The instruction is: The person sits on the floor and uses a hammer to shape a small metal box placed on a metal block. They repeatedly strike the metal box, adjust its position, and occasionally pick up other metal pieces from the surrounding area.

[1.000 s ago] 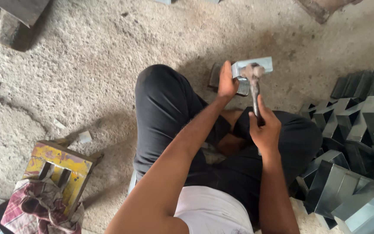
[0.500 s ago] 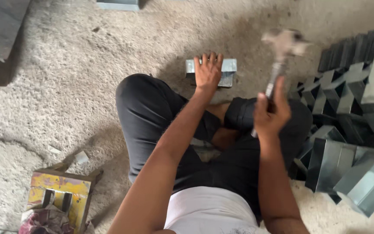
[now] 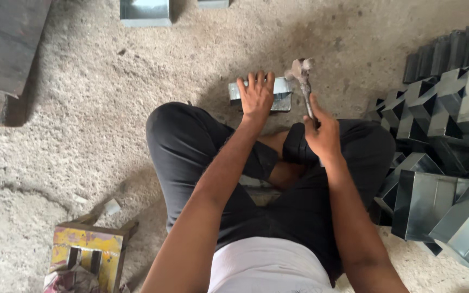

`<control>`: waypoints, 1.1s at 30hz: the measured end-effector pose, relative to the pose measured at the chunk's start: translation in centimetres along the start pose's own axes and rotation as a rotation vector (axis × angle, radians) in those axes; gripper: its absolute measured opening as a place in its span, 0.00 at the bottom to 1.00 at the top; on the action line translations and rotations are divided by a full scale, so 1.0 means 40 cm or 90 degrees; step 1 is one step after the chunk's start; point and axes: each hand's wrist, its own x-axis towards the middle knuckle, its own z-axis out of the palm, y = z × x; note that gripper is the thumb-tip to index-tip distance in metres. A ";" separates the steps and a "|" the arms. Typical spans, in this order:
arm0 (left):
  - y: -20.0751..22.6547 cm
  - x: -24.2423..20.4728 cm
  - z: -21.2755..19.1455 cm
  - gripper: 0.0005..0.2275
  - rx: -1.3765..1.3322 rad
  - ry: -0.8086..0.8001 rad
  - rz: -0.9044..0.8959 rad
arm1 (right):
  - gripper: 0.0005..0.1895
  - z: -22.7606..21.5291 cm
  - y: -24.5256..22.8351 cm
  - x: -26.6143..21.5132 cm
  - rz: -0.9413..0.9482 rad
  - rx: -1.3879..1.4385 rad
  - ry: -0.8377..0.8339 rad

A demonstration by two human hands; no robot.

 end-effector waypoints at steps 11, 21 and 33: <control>-0.002 -0.005 0.007 0.11 0.004 0.027 -0.009 | 0.32 0.022 0.006 0.003 0.096 0.002 0.011; -0.030 0.062 0.009 0.17 0.070 -0.001 0.007 | 0.31 0.107 0.077 -0.082 0.393 0.428 0.012; -0.019 -0.108 0.095 0.14 -0.124 0.050 0.072 | 0.32 0.100 0.036 -0.066 0.308 0.261 0.057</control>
